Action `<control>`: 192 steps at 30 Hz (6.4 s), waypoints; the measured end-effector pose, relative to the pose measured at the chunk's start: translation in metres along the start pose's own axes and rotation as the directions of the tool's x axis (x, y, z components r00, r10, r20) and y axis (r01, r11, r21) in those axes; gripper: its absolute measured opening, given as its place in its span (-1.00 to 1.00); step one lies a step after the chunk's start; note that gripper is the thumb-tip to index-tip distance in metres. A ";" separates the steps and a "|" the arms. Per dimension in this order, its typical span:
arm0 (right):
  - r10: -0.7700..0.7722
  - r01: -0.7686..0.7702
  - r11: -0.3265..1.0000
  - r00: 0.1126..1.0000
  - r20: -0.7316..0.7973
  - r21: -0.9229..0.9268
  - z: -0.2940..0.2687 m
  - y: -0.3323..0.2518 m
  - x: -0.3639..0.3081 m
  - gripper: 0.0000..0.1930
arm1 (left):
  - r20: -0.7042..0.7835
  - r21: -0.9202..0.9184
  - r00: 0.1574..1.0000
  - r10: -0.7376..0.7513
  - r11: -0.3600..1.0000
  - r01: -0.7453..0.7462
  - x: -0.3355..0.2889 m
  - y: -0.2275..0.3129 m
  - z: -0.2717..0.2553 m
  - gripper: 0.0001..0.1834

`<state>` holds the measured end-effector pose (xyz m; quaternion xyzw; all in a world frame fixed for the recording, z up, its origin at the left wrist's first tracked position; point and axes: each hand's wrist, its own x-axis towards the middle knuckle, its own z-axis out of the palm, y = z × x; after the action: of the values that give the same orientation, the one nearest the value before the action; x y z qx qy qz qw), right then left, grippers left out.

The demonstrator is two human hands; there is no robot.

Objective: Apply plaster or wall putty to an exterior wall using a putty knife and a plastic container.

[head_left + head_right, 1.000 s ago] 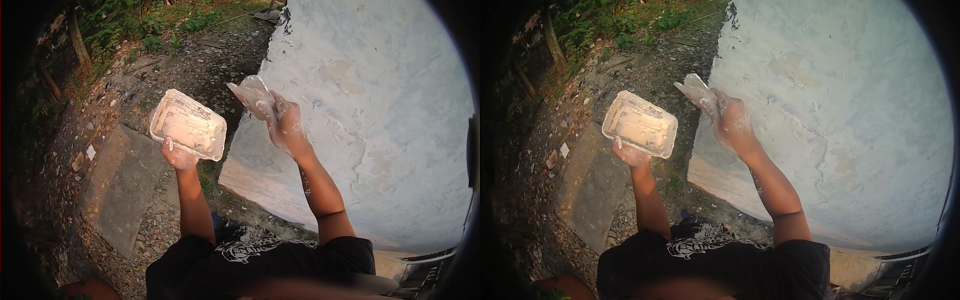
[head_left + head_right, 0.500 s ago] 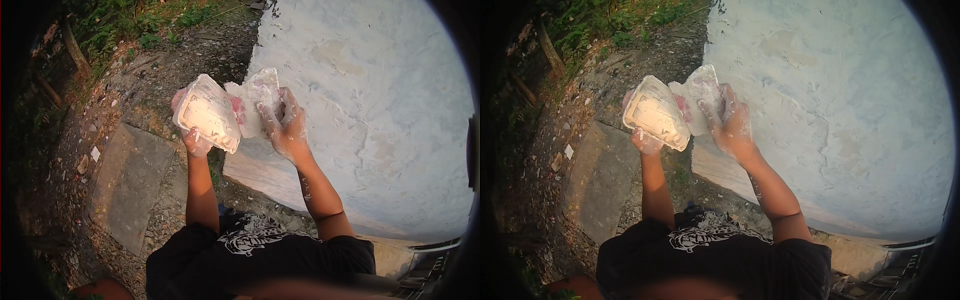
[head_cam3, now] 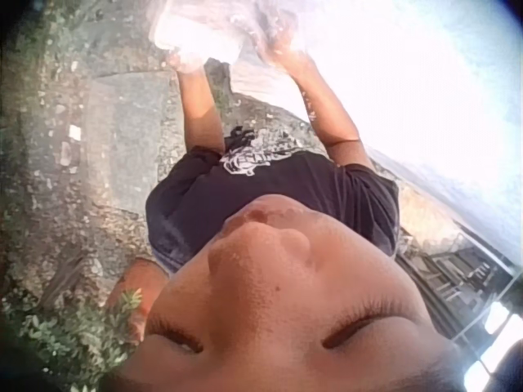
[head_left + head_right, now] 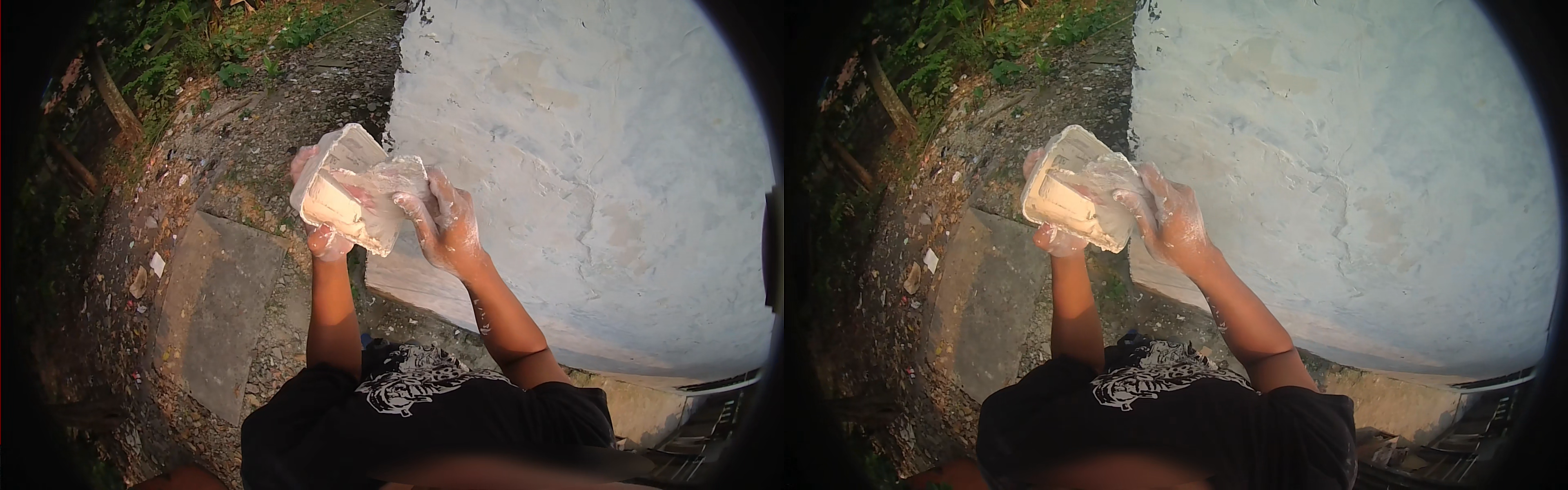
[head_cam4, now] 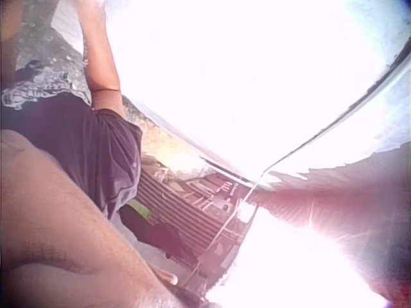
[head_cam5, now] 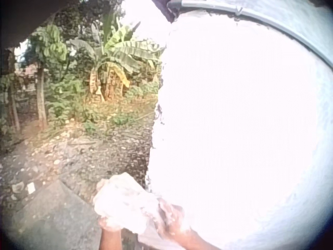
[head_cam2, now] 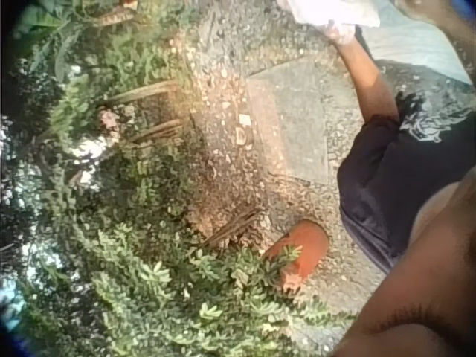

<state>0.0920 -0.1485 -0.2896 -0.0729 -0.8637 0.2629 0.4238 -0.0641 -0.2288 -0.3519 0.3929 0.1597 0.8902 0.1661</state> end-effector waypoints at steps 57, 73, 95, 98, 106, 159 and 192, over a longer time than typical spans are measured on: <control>0.523 -0.487 0.706 0.848 0.085 0.514 0.050 0.040 -0.030 -0.67 | -0.077 0.089 0.997 -0.028 0.995 0.035 -0.010 -0.027 -0.037 0.00; 0.626 -0.499 -0.162 0.615 0.480 0.851 0.038 0.060 -0.036 -0.61 | -0.084 0.196 0.995 -0.044 0.979 0.060 -0.017 -0.020 -0.046 -0.17; -0.556 0.507 0.259 0.774 0.303 -0.822 -0.048 0.049 0.156 -0.46 | -0.380 0.079 0.924 0.028 0.997 0.003 0.000 0.029 -0.075 -0.27; -0.439 0.532 0.078 0.777 0.450 -0.843 -0.033 0.086 0.132 -0.50 | -0.404 0.083 0.915 0.008 0.996 0.028 0.000 0.031 -0.073 -0.27; -0.423 0.552 0.035 0.763 0.488 -0.833 -0.021 0.029 0.114 -0.63 | -0.493 0.088 0.870 -0.006 0.994 0.057 -0.028 0.068 -0.087 -0.22; -0.104 0.649 -0.008 0.756 0.646 -0.761 0.021 0.006 0.152 -0.62 | -0.522 0.129 0.853 0.017 0.990 0.060 -0.040 0.060 -0.108 -0.23; -0.056 0.645 0.099 0.764 0.643 -0.758 0.068 0.057 0.090 -0.63 | -0.502 0.076 0.865 -0.016 0.995 0.063 -0.043 0.058 -0.113 -0.25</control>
<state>-0.0225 -0.0953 -0.2905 -0.0378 -0.8891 -0.4418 0.1136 -0.1317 -0.3163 -0.4272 0.1522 0.2453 0.9499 0.1195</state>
